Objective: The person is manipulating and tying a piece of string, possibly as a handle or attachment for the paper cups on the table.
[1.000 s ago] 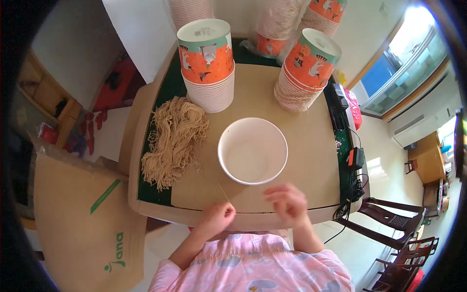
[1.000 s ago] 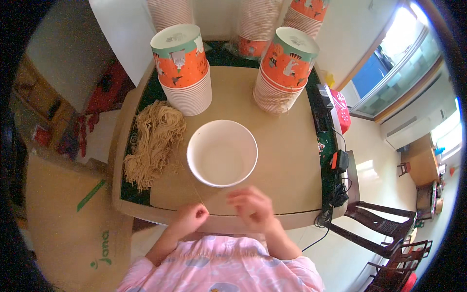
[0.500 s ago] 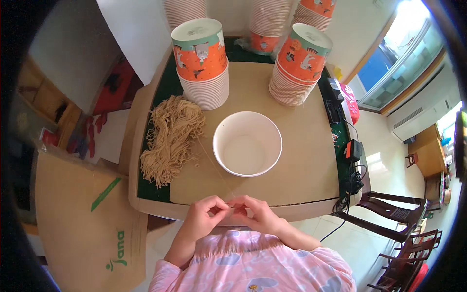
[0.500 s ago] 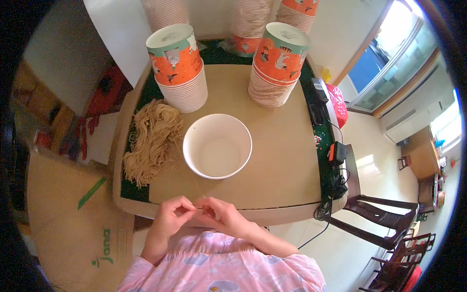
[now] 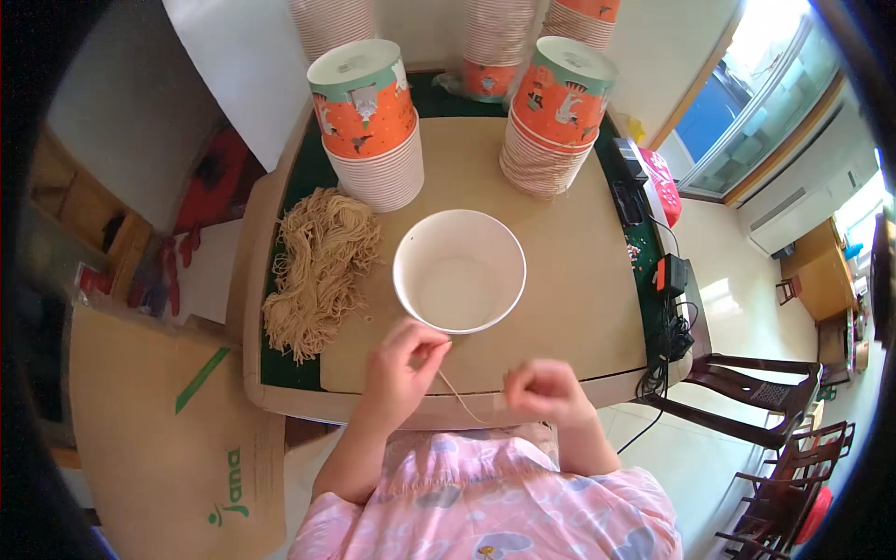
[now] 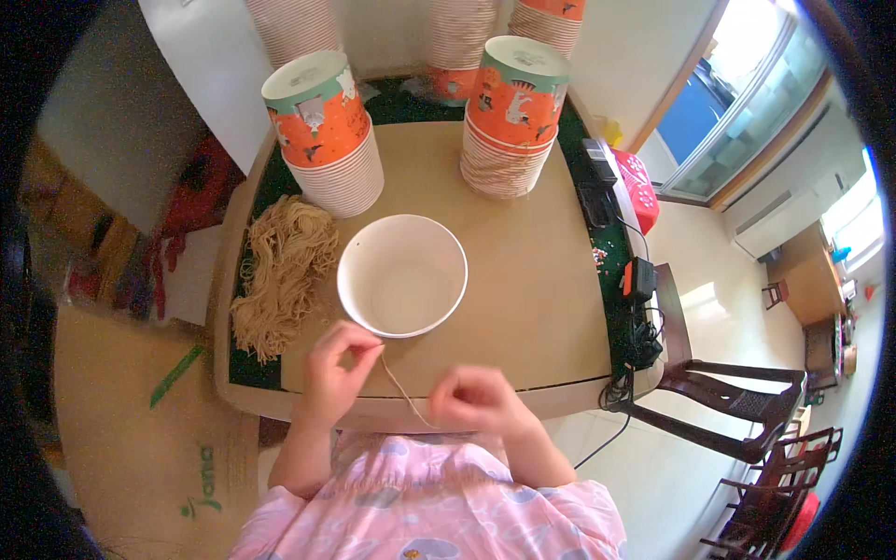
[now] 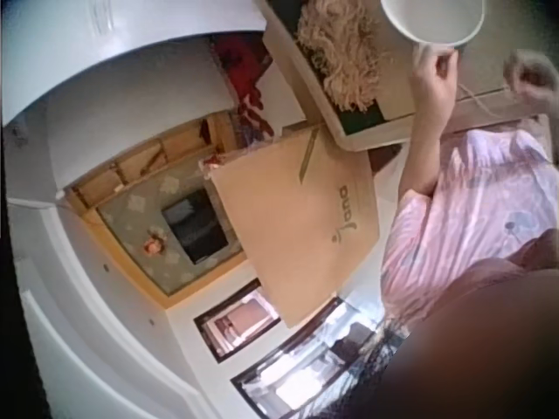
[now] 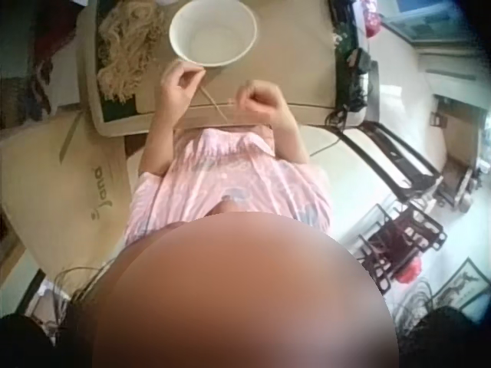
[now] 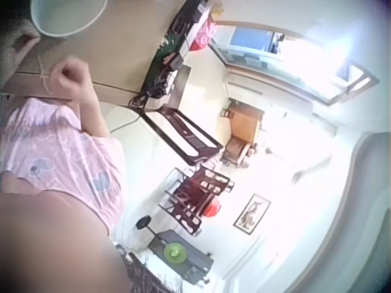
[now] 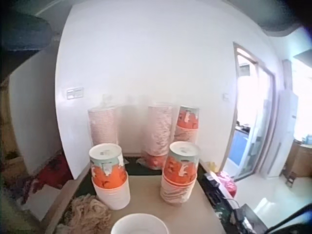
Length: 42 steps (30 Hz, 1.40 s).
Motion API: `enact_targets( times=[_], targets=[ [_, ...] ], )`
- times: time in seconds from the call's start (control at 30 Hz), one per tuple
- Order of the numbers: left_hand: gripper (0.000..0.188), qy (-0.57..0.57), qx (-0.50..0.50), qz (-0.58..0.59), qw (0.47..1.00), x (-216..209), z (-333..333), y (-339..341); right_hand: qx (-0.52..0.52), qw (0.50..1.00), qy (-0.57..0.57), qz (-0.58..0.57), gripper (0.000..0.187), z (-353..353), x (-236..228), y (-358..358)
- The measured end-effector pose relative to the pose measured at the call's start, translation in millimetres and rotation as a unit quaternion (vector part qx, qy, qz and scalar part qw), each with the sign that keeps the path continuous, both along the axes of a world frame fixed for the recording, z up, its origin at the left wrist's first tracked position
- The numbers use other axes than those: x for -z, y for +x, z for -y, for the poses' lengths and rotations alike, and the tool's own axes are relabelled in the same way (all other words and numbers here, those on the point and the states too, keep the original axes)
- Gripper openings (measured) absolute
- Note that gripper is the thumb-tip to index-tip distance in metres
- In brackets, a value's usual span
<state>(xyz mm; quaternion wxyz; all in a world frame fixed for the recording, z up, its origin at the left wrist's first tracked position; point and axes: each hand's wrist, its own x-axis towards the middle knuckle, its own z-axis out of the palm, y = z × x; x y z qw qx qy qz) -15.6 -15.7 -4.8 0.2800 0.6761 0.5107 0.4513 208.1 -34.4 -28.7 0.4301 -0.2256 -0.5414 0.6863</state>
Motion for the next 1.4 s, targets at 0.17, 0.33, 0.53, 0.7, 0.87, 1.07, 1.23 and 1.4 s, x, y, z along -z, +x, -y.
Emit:
enact_targets(
  times=[0.17,0.33,0.53,0.7,0.87,1.07,1.23,1.4],
  targets=[
    [0.029,0.099,0.066,-0.128,0.985,12.2,-32.7,38.2,0.236,0.962,-0.134,0.031,0.008,-25.2,21.8,-10.3],
    [0.013,-0.055,0.066,-0.118,0.989,9.1,-57.9,30.6,0.27,0.954,-0.112,0.061,0.008,-36.7,34.4,-11.5],
    [0.012,-0.094,0.078,-0.083,0.989,-15.8,-61.6,27.2,0.274,0.959,-0.051,0.057,0.008,-57.4,42.6,-27.9],
    [0.013,-0.099,0.075,-0.084,0.989,-9.4,-59.8,14.6,0.096,0.99,-0.044,0.099,0.004,-50.3,40.9,-26.5],
    [0.018,-0.11,0.084,-0.136,0.981,-10.2,-55.3,16.1,0.111,0.954,0.014,0.277,0.005,-20.6,118.2,-10.1],
    [0.016,-0.07,0.092,-0.184,0.976,-6.3,-51.2,31.0,0.336,0.924,-0.077,0.163,0.008,-40.2,95.0,27.5],
    [0.015,-0.07,0.055,-0.166,0.982,10.5,-57.4,41.0,0.294,0.951,0.035,0.09,0.006,-38.6,60.3,-21.9],
    [0.013,-0.099,0.045,-0.138,0.984,12.5,-61.7,41.8,0.326,0.919,0.145,0.167,0.01,-40.2,54.0,-36.9]
  ],
)
